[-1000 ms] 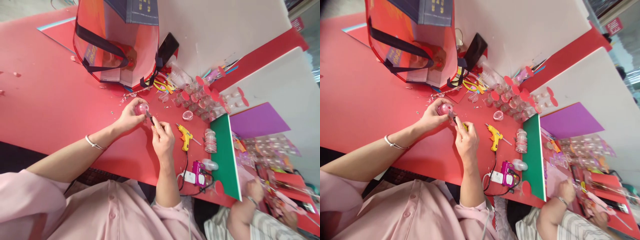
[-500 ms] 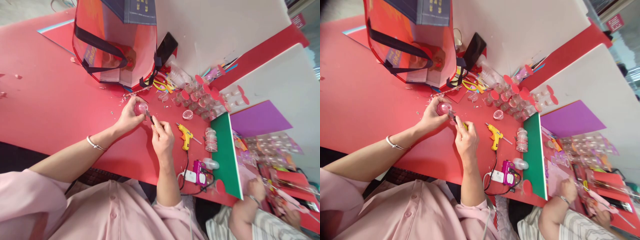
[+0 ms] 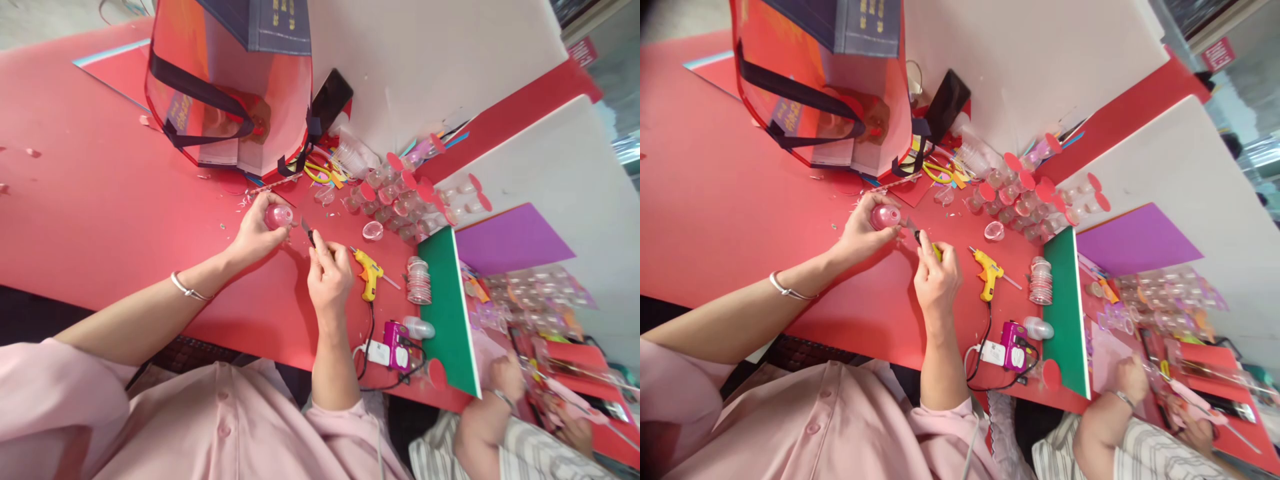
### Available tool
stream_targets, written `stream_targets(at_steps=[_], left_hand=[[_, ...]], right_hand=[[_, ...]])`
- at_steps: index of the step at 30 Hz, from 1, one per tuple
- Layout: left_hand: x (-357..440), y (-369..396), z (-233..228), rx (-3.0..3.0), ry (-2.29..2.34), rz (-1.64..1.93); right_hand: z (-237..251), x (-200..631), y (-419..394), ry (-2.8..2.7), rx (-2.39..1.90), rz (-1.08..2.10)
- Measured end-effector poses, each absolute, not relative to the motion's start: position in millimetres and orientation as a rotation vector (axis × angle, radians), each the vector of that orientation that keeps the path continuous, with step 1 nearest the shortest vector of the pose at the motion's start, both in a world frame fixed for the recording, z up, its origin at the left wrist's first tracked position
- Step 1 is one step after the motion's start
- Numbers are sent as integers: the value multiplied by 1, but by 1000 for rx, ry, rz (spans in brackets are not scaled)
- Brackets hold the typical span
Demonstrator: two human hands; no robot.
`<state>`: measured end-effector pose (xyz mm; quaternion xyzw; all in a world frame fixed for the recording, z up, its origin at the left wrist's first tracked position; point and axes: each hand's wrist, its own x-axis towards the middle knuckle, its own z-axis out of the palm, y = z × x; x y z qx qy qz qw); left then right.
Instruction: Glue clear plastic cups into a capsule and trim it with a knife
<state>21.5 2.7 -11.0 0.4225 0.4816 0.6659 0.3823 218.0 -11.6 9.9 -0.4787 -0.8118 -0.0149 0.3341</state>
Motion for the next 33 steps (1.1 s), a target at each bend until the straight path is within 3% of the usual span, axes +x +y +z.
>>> stream_targets(at_steps=[7,22,33], left_hand=[[19,3,-15,1268,1388,1675],[23,-4,2,933,1010,1508],[24,0,-11,1095,1199,1555]], right_hand=[[10,213,-16,-2234,-1215,-54],[9,216,-15,-2245,-1181,-83],[5,218,-16,-2283,-1191,-111]])
